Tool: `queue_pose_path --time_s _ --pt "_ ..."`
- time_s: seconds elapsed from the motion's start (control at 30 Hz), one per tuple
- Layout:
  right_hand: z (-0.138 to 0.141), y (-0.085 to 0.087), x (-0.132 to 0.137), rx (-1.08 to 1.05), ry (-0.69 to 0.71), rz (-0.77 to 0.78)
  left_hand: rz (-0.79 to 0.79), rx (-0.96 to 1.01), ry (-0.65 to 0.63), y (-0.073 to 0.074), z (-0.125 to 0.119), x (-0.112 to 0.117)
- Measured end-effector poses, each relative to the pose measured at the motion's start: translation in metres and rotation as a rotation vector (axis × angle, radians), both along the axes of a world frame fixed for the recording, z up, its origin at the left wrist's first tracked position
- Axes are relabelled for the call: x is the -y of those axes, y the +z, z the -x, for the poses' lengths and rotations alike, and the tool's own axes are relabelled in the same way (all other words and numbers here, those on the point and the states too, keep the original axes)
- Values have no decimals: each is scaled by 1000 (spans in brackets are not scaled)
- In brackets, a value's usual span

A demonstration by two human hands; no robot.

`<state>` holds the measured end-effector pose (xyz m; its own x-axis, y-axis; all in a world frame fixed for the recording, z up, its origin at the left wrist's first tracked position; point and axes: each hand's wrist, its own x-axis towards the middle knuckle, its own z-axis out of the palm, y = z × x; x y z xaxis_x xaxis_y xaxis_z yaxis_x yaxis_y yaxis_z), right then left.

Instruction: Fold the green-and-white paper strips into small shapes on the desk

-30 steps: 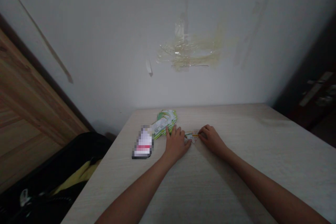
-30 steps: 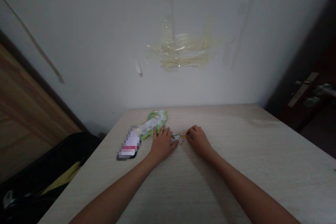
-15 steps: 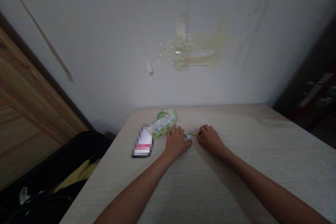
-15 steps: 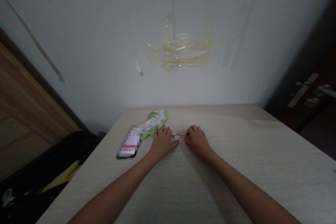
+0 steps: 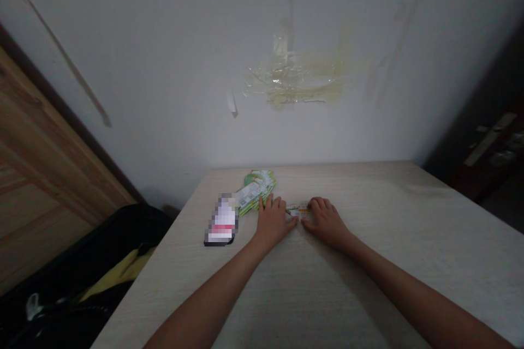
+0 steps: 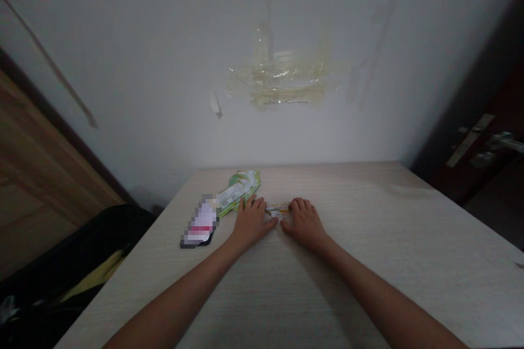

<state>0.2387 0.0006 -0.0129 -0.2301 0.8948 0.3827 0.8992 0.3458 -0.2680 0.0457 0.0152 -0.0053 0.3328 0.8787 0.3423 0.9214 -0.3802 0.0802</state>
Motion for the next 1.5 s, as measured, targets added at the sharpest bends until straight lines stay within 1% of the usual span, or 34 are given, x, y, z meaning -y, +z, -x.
queue_pose_path --time_s 0.07,0.17,0.27,0.43,0.53,0.7,0.9,1.2,1.5 --pt "-3 -1 -1 -41 20 1 -1 -3 -1 0 0 1" --pt "-11 -4 -7 -156 67 10 0 -5 1 -2 0 2" --pt "-20 -7 -15 -248 130 48 9 -6 -8 -3 1 2" --pt "-25 -9 -24 -295 121 52 8 4 -19 -5 3 0" --pt "-22 -9 -25 -285 87 30 -10 8 -24 -5 2 -1" --pt "-15 -8 -24 -205 5 -20 -4 18 -19 -5 1 -1" --pt "-13 -6 -22 -151 -43 13 2 19 -17 -6 0 -2" --pt "-8 -3 -14 -120 -49 77 -25 30 -25 -8 2 -1" --pt "-4 0 -8 -95 -35 63 -4 39 -7 -8 3 -3"
